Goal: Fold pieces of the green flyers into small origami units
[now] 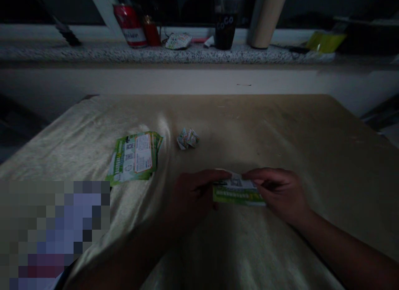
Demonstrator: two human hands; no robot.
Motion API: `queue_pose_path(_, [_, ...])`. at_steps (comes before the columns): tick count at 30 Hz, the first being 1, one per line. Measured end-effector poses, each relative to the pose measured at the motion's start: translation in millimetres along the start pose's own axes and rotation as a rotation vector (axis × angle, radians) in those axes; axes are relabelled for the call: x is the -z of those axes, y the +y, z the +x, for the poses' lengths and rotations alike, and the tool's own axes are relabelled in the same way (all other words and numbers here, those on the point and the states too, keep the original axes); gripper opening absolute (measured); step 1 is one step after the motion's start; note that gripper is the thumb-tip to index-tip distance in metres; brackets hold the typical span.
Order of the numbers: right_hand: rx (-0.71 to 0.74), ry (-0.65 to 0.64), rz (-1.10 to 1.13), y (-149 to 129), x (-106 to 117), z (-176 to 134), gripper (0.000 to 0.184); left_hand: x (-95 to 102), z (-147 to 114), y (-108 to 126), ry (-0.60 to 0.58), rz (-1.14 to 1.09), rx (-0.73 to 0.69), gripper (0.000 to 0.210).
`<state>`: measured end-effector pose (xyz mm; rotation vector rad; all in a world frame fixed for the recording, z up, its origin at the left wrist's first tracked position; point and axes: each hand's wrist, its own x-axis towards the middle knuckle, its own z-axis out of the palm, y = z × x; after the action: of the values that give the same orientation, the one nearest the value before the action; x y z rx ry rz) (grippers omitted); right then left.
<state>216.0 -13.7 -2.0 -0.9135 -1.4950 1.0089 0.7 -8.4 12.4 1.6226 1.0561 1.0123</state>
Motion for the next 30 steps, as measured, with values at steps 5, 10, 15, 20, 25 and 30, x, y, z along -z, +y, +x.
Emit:
queue_pose_path(5, [0.307,-0.034,-0.236,-7.8,4.0,0.2,0.019,5.3,-0.2,2.5,0.002,0.103,-0.272,0.036])
queue_pose_path(10, [0.429,-0.049,-0.326,-15.0,4.8,1.9,0.015,8.9,-3.5,-3.7,-0.075,0.12,-0.348,0.028])
queue_pose_path(15, [0.392,-0.035,-0.273,-13.8,3.3,1.7,0.015,9.1,-3.7,-4.5,-0.087,0.068,-0.333,0.023])
queue_pose_path(20, [0.305,-0.038,-0.19,-6.1,3.7,-2.7,0.016,7.8,-2.9,-4.3,-0.014,0.062,-0.308,0.018])
queue_pose_path(25, [0.238,-0.018,-0.121,-8.6,0.6,-2.6,0.021,3.1,-3.4,-3.2,0.035,0.026,-0.251,0.012])
queue_pose_path(30, [0.137,0.042,-0.103,-12.3,-5.4,-2.5,0.01,-3.6,-3.5,2.3,0.077,-0.031,-0.062,0.011])
